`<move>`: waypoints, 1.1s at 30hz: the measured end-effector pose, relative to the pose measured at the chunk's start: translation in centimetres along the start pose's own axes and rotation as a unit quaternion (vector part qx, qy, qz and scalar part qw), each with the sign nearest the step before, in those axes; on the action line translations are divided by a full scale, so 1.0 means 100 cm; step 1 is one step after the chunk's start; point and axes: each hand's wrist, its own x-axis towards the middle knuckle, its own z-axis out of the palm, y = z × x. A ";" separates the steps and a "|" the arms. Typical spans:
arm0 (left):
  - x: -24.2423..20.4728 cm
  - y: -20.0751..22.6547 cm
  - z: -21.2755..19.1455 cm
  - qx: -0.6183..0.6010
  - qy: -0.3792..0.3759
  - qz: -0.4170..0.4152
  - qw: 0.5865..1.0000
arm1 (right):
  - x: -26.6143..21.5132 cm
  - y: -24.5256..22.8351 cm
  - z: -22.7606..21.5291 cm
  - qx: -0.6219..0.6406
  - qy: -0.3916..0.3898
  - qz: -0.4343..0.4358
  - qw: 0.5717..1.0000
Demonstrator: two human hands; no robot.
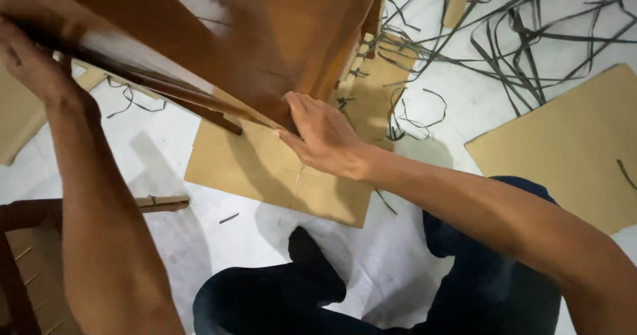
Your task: Wrapping long strips of material around a piece of cardboard protecting a furniture leg.
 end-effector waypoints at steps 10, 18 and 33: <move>-0.047 0.068 0.026 0.049 0.024 -0.012 0.998 | -0.032 0.006 -0.025 0.063 0.050 -0.012 0.997; -0.104 0.135 0.061 0.080 0.058 -0.024 0.995 | -0.063 0.014 -0.073 -0.010 -0.019 0.024 0.999; -0.144 0.162 0.080 0.111 0.156 -0.031 0.981 | -0.047 0.047 -0.111 -0.039 0.000 0.003 0.999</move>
